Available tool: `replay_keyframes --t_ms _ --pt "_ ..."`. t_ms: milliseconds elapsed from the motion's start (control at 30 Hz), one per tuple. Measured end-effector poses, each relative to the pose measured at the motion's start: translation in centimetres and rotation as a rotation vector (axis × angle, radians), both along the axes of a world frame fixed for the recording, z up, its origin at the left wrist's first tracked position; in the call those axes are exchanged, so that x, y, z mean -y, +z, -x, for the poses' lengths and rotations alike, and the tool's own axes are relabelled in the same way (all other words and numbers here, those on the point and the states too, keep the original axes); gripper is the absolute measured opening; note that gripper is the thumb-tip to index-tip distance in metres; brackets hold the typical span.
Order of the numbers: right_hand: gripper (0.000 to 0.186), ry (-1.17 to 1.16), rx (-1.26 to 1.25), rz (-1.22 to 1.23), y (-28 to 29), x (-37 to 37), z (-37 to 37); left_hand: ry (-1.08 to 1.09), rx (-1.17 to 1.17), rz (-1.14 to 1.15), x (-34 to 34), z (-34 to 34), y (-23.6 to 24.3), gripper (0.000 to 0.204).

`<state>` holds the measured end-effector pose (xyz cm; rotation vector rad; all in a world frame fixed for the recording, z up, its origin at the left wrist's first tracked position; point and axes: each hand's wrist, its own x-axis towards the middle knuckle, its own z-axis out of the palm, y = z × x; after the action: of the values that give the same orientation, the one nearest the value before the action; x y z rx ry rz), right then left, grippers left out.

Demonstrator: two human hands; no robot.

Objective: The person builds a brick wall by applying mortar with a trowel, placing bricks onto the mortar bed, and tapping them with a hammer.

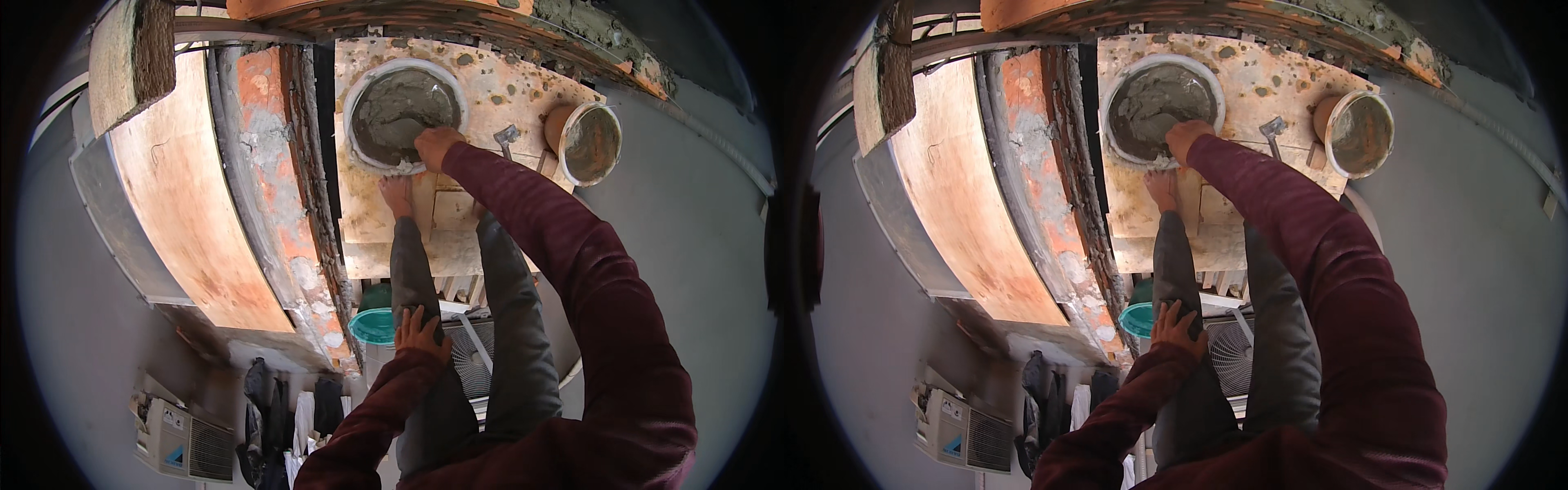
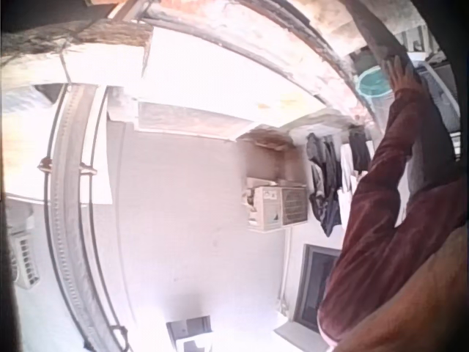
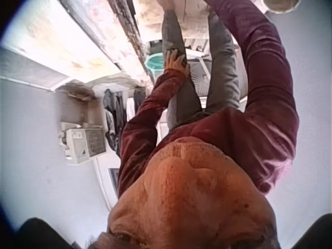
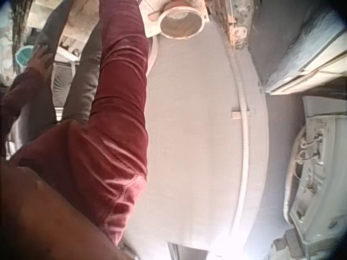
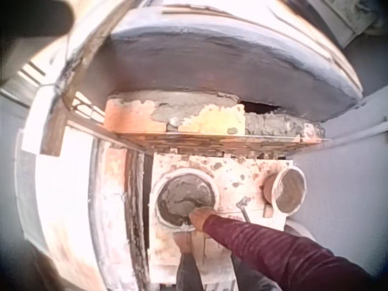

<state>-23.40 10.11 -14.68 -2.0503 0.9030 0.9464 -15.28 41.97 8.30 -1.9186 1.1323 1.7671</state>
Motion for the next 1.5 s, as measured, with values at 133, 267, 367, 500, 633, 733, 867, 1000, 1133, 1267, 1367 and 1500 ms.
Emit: replay_keyframes --t_ms 133,267,367,500,633,733,867,1000,1133,1267,1367,1500 --pt "0.029 -0.017 -0.019 -0.043 -0.6 0.7 1.2 -0.034 0.016 0.008 0.3 0.3 -0.2 0.053" --pt "0.043 -0.193 0.053 -0.166 -1.9 3.3 5.5 -0.024 0.005 0.007 0.3 0.5 0.0 0.053" --pt "0.064 -0.262 0.194 -0.273 -4.2 4.3 8.3 -0.023 0.044 -0.006 0.6 1.5 0.2 0.052" --pt "0.069 -0.480 0.254 -0.523 -2.5 4.8 12.9 -0.093 0.058 -0.006 2.2 2.3 0.3 0.054" --pt "0.055 -0.472 0.466 -0.258 7.7 6.0 20.7 -0.141 0.091 0.028 3.0 3.0 0.5 0.054" --pt "0.041 -0.662 0.464 -0.308 18.5 9.1 26.8 -0.148 0.120 -0.001 3.1 3.5 0.6 0.054" --pt "0.037 -0.706 0.633 0.221 27.4 12.0 35.5 -0.219 0.140 -0.026 3.7 4.5 0.3 0.054" --pt "0.037 -0.576 0.416 0.707 29.6 15.6 40.0 -0.271 0.157 -0.046 4.0 5.4 0.3 0.054" --pt "0.038 -0.395 0.245 1.038 22.0 17.8 43.5 -0.286 0.158 -0.049 3.9 5.6 -0.5 0.054" --pt "0.034 -0.525 0.256 1.088 19.2 15.9 43.1 -0.284 0.162 -0.073 3.9 6.6 -0.3 0.053" --pt "0.035 -0.764 0.320 1.019 22.0 10.7 42.3 -0.292 0.169 -0.068 4.1 6.9 0.3 0.053" --pt "0.037 -1.199 0.331 0.468 24.0 3.7 40.3 -0.304 0.180 -0.100 4.6 6.7 0.4 0.053"
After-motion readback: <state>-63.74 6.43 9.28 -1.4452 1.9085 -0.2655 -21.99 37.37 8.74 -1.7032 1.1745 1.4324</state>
